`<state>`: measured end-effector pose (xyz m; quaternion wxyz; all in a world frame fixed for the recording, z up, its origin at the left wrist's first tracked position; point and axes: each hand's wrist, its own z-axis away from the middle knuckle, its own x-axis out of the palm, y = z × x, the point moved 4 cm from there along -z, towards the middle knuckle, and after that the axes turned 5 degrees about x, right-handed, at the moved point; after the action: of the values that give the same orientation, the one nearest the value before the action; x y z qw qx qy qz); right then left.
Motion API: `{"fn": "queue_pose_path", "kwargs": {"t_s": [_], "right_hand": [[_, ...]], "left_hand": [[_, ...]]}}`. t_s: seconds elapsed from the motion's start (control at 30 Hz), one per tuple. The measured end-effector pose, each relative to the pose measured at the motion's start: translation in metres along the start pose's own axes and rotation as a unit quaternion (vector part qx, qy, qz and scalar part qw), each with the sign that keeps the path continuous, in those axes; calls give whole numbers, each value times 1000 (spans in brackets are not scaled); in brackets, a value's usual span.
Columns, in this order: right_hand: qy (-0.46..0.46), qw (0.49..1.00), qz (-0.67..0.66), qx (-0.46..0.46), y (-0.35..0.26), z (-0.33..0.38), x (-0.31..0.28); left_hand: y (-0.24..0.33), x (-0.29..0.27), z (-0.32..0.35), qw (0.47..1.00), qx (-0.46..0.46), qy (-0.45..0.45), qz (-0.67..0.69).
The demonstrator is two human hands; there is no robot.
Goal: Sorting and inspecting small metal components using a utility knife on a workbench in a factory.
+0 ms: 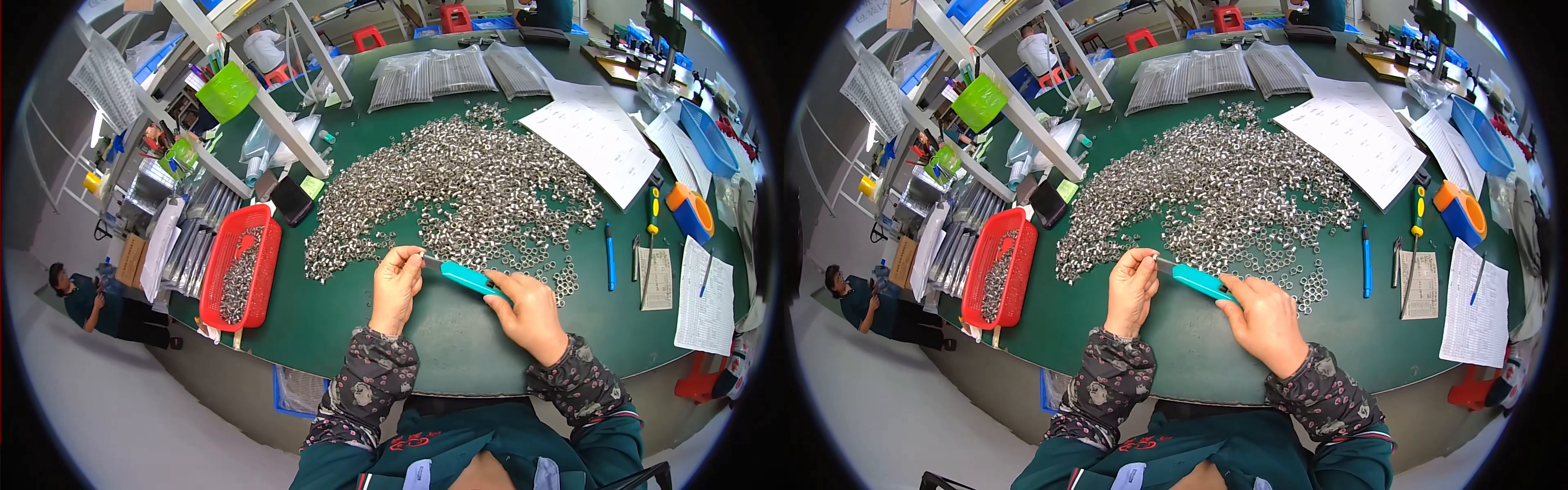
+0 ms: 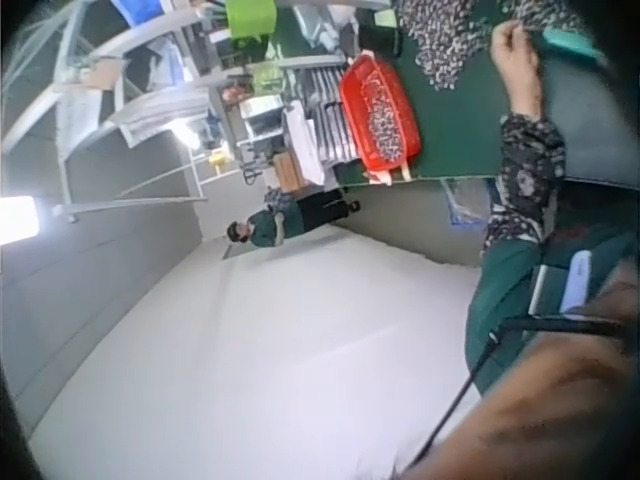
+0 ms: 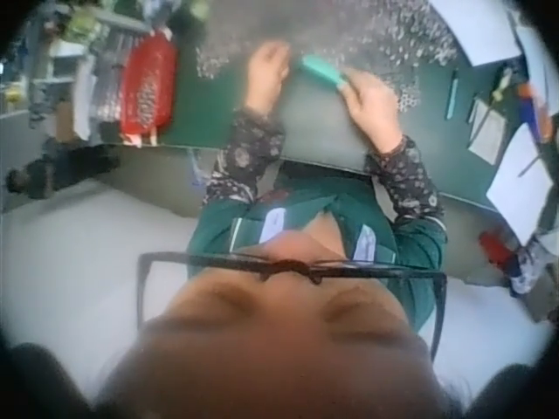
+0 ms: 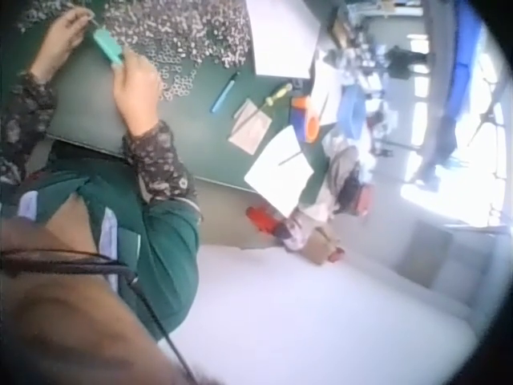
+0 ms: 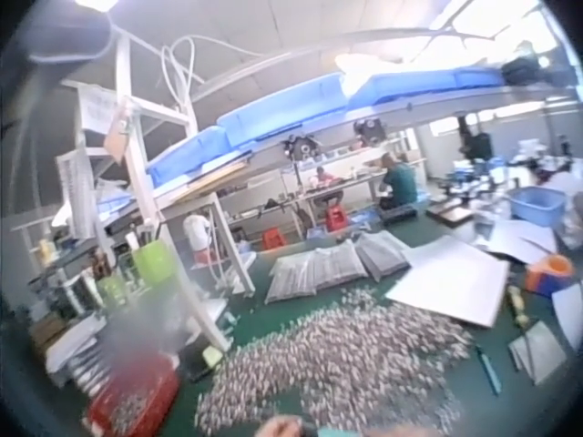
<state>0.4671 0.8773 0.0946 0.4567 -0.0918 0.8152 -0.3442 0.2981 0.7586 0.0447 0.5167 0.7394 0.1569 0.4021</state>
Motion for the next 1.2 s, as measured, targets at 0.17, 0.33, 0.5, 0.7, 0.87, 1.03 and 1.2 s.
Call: {"fn": "queue_pose_path", "kwargs": {"t_s": [0.17,0.33,0.5,0.7,0.87,1.03,1.2], "right_hand": [[62,997,31,-42,-6,-1,-3],[-7,999,-42,-4,1,0,3],[-29,997,-72,7,5,-2,7],[-52,985,-160,32,11,-1,11],[92,996,-11,-9,-6,0,-3],[22,998,-56,-5,4,0,4],[-22,996,-89,15,6,0,8]], "left_hand": [[-3,-5,1,996,-41,60,49],[-2,-3,0,996,-35,55,67],[0,-1,0,996,-28,43,67],[5,5,2,1000,4,16,17],[2,-1,0,999,20,42,22],[-1,-1,0,996,10,64,62],[1,2,0,997,10,42,66]]}}
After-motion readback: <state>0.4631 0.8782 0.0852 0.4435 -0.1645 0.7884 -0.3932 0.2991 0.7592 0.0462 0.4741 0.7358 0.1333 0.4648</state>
